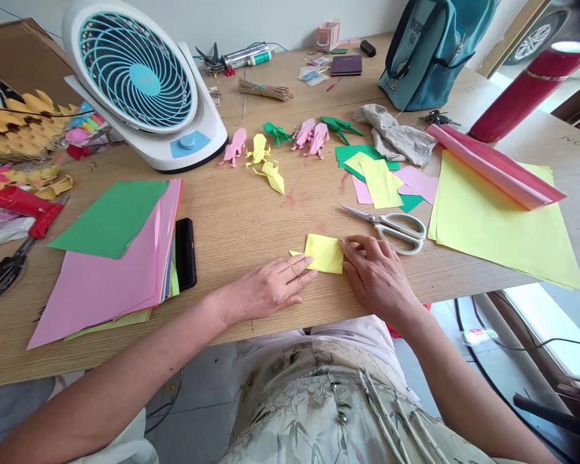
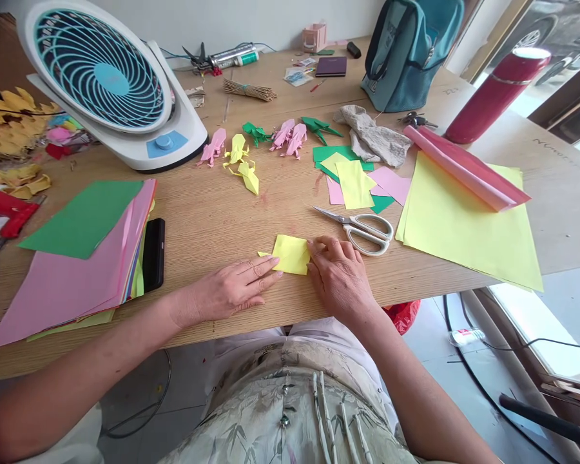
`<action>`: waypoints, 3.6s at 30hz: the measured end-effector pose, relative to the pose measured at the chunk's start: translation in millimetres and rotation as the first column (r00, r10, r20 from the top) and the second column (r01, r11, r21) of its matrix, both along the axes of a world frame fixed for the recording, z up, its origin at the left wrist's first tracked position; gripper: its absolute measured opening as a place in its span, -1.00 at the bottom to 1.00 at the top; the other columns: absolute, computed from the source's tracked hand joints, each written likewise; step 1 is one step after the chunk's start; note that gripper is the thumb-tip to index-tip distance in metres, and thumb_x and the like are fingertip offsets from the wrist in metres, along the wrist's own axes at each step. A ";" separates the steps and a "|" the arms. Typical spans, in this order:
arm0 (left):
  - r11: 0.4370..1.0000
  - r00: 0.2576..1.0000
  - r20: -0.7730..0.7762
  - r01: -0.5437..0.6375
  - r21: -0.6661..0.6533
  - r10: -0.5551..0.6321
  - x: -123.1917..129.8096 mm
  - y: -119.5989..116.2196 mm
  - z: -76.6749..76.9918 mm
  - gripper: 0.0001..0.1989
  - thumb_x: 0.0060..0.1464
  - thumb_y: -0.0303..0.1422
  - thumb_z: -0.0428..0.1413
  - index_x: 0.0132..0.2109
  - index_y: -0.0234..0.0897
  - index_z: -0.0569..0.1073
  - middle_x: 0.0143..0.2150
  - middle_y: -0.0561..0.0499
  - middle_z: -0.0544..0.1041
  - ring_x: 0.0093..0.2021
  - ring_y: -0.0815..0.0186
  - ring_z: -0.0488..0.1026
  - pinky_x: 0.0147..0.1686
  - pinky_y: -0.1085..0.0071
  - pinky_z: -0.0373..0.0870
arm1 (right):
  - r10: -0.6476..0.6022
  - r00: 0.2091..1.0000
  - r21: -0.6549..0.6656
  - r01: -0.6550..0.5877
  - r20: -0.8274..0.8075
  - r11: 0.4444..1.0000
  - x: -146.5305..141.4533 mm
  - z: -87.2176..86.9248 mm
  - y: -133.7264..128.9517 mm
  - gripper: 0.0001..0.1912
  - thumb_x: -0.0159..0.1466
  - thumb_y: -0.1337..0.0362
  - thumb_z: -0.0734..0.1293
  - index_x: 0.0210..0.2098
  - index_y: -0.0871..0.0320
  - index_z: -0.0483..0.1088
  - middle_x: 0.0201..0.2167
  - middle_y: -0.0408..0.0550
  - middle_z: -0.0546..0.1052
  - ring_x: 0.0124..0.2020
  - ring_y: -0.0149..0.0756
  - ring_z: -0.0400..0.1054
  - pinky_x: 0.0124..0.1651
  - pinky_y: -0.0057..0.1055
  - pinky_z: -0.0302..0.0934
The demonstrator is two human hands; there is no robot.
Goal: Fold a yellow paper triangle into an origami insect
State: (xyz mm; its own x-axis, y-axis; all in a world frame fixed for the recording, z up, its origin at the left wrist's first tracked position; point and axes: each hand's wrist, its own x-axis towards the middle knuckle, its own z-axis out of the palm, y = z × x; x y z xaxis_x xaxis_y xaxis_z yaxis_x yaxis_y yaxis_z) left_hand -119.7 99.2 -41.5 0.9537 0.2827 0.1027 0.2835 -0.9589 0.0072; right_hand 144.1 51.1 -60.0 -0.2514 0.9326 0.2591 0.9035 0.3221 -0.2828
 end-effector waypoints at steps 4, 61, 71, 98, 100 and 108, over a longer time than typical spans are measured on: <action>1.000 0.999 0.025 -0.025 -0.004 0.025 0.8 -2.6 -4.0 -0.52 0.37 -0.30 -0.05 0.32 -0.50 0.26 0.32 -0.34 0.33 0.34 0.07 0.29 0.30 0.11 0.30 | 0.009 1.000 0.004 -0.009 0.004 1.000 0.9 -1.5 0.3 -0.55 0.44 0.27 0.10 0.26 0.12 0.31 0.14 0.14 0.36 0.07 -0.03 0.24 0.07 -0.06 0.19; 0.956 0.953 -0.075 -0.292 0.007 0.292 41.7 -24.7 -2.6 -0.05 -0.01 0.38 -0.21 0.39 -0.02 0.22 0.08 -0.25 0.31 0.08 -0.07 0.21 0.13 -0.06 0.18 | -0.006 0.996 -0.044 0.010 0.088 0.999 2.3 2.4 1.6 -0.57 0.43 0.29 0.13 0.25 0.16 0.30 0.16 0.13 0.37 0.04 -0.02 0.23 0.11 -0.10 0.14; 0.941 0.943 -0.059 -0.332 -0.072 0.328 34.1 -35.1 -6.9 0.01 0.09 0.32 -0.22 0.44 -0.32 0.08 0.32 -0.36 0.23 0.33 -0.10 0.10 0.32 -0.11 -0.10 | 0.008 0.998 -0.028 -0.007 0.060 1.000 3.7 1.0 2.1 -0.57 0.42 0.29 0.14 0.25 0.14 0.31 0.16 0.13 0.37 0.02 -0.01 0.23 0.10 -0.08 0.16; 0.938 0.961 -0.074 -0.276 -0.212 0.266 51.3 -26.7 -9.0 -0.11 0.24 0.20 -0.27 0.44 -0.40 0.03 0.47 -0.25 0.04 0.46 -0.03 -0.03 0.33 -0.01 0.00 | 0.014 0.997 0.004 -0.014 -0.074 1.000 7.5 -3.4 3.1 -0.55 0.43 0.29 0.12 0.28 0.16 0.26 0.12 0.18 0.38 0.06 -0.01 0.26 0.16 -0.02 0.18; 0.932 0.959 -0.089 -0.282 -0.227 0.269 50.9 -27.4 -6.4 -0.12 0.23 0.20 -0.24 0.45 -0.36 0.00 0.48 -0.25 0.03 0.47 -0.02 -0.05 0.33 -0.05 -0.01 | 0.009 0.990 0.034 -0.004 -0.138 0.999 9.4 -4.3 2.0 -0.52 0.44 0.29 0.10 0.31 0.21 0.20 0.12 0.23 0.37 0.09 -0.01 0.26 0.18 -0.02 0.18; 0.925 0.958 -0.103 -0.284 -0.251 0.266 50.8 -27.0 -6.2 -0.13 0.21 0.19 -0.14 0.46 -0.25 -0.02 0.50 -0.24 -0.04 0.49 -0.05 -0.14 0.36 -0.18 -0.17 | 0.016 0.966 0.086 0.007 -0.257 0.996 10.7 -4.3 -3.3 -0.54 0.44 0.30 0.10 0.31 0.16 0.19 0.10 0.23 0.38 0.12 -0.03 0.30 0.19 -0.01 0.22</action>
State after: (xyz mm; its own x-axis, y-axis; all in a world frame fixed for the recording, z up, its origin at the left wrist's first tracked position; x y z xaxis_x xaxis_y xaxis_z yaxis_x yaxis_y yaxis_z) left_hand -68.9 72.2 -47.7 0.8364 0.5435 -0.0708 0.5446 -0.8097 0.2189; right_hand 154.8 47.8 -64.3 -0.1701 0.9030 0.3945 0.8026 0.3593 -0.4762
